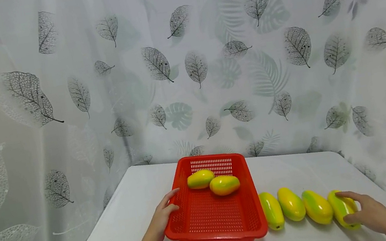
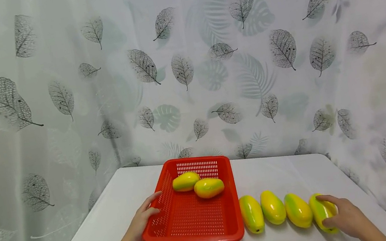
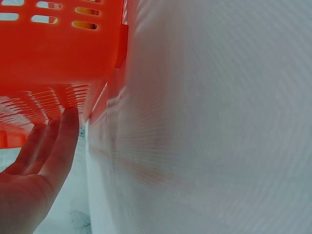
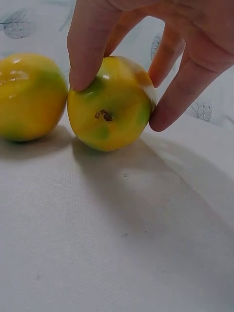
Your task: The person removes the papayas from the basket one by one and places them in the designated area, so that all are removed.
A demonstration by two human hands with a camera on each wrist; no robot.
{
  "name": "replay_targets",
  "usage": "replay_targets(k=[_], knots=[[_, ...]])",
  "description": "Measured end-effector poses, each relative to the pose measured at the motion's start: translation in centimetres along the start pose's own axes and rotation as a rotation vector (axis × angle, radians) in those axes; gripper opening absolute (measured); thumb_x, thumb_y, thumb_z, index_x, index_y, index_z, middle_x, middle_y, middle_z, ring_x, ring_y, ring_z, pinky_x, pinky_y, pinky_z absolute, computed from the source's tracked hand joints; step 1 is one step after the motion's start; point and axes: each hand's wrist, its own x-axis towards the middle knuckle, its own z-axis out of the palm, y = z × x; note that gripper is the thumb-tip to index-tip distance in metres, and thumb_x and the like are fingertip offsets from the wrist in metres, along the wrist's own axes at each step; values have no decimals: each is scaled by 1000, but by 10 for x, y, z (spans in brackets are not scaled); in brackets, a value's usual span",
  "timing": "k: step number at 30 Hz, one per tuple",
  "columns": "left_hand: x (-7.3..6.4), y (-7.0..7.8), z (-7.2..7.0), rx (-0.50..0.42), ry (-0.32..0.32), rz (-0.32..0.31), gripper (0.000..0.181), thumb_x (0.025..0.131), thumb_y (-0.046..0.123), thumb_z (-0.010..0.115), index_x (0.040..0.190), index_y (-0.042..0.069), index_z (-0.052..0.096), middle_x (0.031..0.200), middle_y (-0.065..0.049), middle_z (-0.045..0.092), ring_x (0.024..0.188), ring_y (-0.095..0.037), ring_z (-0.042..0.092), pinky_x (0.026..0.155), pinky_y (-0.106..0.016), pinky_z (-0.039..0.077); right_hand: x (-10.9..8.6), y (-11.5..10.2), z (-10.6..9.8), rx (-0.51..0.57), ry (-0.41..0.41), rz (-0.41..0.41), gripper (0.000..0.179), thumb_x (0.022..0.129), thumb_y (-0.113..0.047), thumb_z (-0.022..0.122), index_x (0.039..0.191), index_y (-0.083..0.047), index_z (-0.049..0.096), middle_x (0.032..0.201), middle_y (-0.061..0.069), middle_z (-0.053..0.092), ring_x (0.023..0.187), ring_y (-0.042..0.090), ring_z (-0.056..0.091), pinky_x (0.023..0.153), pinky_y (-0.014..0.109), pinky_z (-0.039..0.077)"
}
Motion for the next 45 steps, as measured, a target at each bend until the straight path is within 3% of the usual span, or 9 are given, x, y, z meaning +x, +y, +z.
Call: replay_targets(k=[14,21,31,39,45], knots=[[0,0,0,-7,-1,7,59,97,13,53,155,20,45,158,-23,42,132,-46,53,96,-53,59,6,8,2,2,-4,-14,90,83,-37,84,149,5,41,144,47,32,128,71,31,98,82,37],[-1,-2,0,-6,-8,3,60,97,13,53,156,19,44,157,-23,42,131,-45,55,95,-53,60,4,-4,-1,-42,34,-69,83,84,-30,83,148,6,43,145,45,39,127,68,37,98,81,38],[1,-1,0,-9,-14,7,60,98,11,52,157,17,43,158,-24,41,132,-47,53,96,-54,59,6,-15,-4,-126,117,-151,79,84,-31,83,144,6,50,140,44,44,123,63,42,98,79,39],[2,0,0,-7,-16,9,59,98,11,51,157,17,42,159,-24,40,134,-48,51,98,-55,58,0,-35,-7,-166,229,-287,66,89,-27,75,142,5,54,137,43,48,123,62,44,96,78,41],[0,-1,0,-22,-11,18,56,99,10,48,155,17,46,157,-24,41,131,-45,52,99,-54,58,0,-50,-8,-129,192,-279,71,90,-32,76,146,3,50,142,44,42,126,63,42,97,78,41]])
